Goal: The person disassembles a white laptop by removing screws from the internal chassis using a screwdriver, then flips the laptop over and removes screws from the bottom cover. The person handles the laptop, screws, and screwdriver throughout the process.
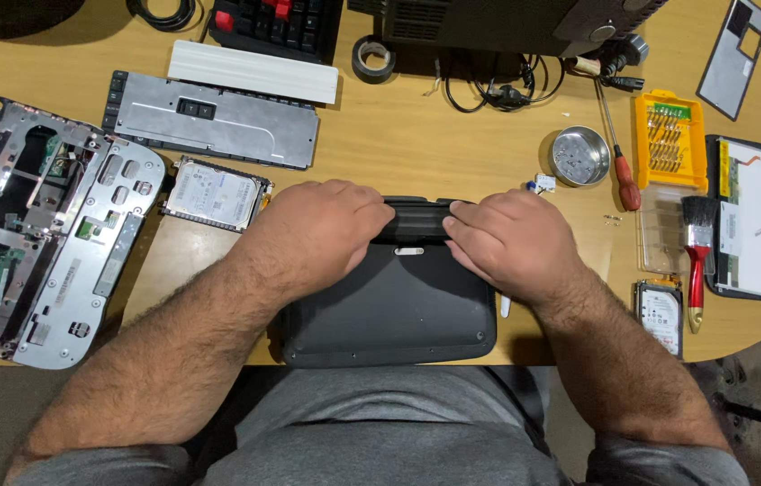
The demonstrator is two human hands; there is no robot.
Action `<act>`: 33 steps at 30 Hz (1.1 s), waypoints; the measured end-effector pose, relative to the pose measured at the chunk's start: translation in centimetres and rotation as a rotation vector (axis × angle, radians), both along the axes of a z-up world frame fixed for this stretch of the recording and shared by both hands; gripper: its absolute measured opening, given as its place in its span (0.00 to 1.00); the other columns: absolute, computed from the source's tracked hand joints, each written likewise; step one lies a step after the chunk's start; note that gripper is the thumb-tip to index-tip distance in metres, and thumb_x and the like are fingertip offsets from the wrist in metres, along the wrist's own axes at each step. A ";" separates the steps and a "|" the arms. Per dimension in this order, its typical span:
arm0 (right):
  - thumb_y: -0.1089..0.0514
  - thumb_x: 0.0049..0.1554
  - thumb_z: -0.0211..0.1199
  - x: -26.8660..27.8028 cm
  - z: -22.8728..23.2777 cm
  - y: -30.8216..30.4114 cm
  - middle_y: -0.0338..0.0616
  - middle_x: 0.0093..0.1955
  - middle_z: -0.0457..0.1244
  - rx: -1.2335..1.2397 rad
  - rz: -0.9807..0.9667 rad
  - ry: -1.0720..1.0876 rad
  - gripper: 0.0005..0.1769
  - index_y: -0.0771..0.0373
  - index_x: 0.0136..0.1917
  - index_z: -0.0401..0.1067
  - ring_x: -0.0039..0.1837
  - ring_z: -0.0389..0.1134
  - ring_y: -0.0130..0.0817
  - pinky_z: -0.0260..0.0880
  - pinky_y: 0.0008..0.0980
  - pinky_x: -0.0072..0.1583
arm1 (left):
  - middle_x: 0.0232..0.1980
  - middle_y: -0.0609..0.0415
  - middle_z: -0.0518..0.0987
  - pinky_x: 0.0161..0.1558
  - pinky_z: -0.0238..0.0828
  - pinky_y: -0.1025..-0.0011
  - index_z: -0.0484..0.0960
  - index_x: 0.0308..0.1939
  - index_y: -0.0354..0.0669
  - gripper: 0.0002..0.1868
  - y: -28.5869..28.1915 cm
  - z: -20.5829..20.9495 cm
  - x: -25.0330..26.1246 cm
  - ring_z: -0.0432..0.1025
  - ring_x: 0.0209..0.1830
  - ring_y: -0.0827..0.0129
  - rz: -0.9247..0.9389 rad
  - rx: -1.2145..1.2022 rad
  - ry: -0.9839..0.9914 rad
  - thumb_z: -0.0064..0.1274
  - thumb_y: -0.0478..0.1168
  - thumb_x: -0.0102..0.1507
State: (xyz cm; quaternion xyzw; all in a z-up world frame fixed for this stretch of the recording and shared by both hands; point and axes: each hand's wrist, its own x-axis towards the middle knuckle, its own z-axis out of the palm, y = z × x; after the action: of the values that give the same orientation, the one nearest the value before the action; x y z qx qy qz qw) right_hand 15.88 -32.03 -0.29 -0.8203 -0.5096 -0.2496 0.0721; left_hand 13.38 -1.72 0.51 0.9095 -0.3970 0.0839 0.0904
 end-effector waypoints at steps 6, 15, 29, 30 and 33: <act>0.50 0.61 0.66 0.0 0.5 -1.6 0.38 0.56 0.72 0.157 -0.059 0.060 0.14 0.54 0.59 0.75 0.47 0.72 0.42 0.72 0.45 0.48 | 0.49 0.51 0.79 0.50 0.76 0.62 0.79 0.56 0.44 0.13 -0.1 1.7 -0.7 0.77 0.52 0.59 -0.019 -0.188 -0.231 0.51 0.42 0.69; 0.49 0.57 0.75 0.9 1.2 -0.7 0.43 0.56 0.69 0.256 -0.115 0.153 0.24 0.55 0.65 0.75 0.53 0.72 0.44 0.72 0.43 0.51 | 0.46 0.52 0.82 0.51 0.74 0.61 0.80 0.58 0.46 0.17 0.6 1.0 1.3 0.78 0.51 0.55 0.040 -0.555 0.258 0.56 0.44 0.67; 0.41 0.57 0.73 0.2 1.5 -0.5 0.48 0.55 0.69 0.220 -0.165 0.228 0.32 0.62 0.66 0.74 0.54 0.73 0.47 0.72 0.44 0.53 | 0.55 0.51 0.76 0.56 0.69 0.56 0.78 0.59 0.45 0.30 0.0 1.3 1.2 0.73 0.54 0.55 0.041 -0.313 -0.140 0.69 0.50 0.57; 0.40 0.58 0.72 0.1 1.6 -0.4 0.48 0.55 0.69 0.222 -0.185 0.238 0.32 0.63 0.66 0.74 0.54 0.73 0.48 0.72 0.44 0.52 | 0.57 0.51 0.75 0.57 0.66 0.56 0.78 0.58 0.45 0.29 0.1 1.4 1.3 0.71 0.57 0.54 0.031 -0.322 -0.136 0.69 0.50 0.57; 0.39 0.58 0.71 0.3 0.9 -0.1 0.48 0.56 0.67 0.286 -0.184 0.252 0.33 0.62 0.68 0.73 0.55 0.72 0.47 0.72 0.43 0.52 | 0.56 0.50 0.76 0.61 0.62 0.54 0.80 0.60 0.46 0.26 1.0 3.0 1.9 0.70 0.59 0.55 0.080 -0.288 -0.079 0.69 0.46 0.60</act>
State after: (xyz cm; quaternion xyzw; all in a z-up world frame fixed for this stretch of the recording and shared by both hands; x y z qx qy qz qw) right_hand 16.17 -32.15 0.57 -0.8694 -0.3790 -0.2203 0.2282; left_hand 15.29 -0.77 3.46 0.8982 -0.3476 0.1790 0.2011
